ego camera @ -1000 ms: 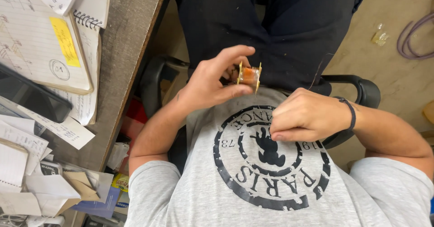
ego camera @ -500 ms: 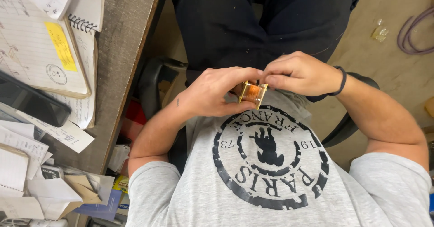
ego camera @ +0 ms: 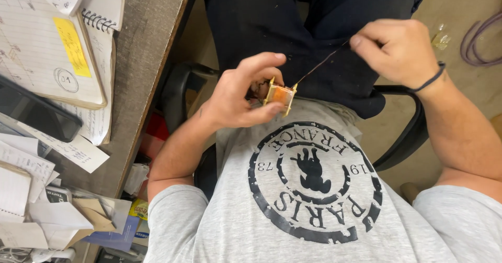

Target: Winding copper wire onto a small spool while referring to technical diagrams

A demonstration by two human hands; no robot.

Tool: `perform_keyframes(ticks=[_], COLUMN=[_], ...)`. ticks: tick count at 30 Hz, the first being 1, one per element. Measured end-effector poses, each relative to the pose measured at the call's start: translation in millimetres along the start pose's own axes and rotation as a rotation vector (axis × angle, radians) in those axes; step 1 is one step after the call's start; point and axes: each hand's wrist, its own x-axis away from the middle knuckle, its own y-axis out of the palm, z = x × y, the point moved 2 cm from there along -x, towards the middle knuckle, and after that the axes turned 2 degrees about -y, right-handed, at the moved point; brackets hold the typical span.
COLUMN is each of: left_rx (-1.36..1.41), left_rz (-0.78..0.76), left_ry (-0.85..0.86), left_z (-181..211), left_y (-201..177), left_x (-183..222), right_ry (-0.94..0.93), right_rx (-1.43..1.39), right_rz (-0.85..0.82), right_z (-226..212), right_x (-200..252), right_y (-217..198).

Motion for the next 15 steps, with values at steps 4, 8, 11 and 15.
perform_keyframes(ticks=[4,8,11,15], left_rx=[-0.184,-0.272,-0.323,-0.252], left_rz=[-0.189,-0.253,-0.263,-0.178], left_ry=[-0.095,-0.156,-0.073,-0.206], left_z=[4.9,7.2,9.3,4.3], left_y=[6.5,12.1,10.7,3.4], left_x=[2.0,-1.5,-3.3,-2.0], right_ry=[-0.238,-0.395,-0.197,-0.47], right_rx=[0.134,-0.378,-0.519,-0.572], right_rz=[0.057,-0.178,-0.352,-0.223], right_z=[-41.4,-73.9,-80.8,-120.4], right_x=[-11.0,-22.3,-23.6,-11.7], right_y=[-28.6,-5.8,-1.9,-33.7])
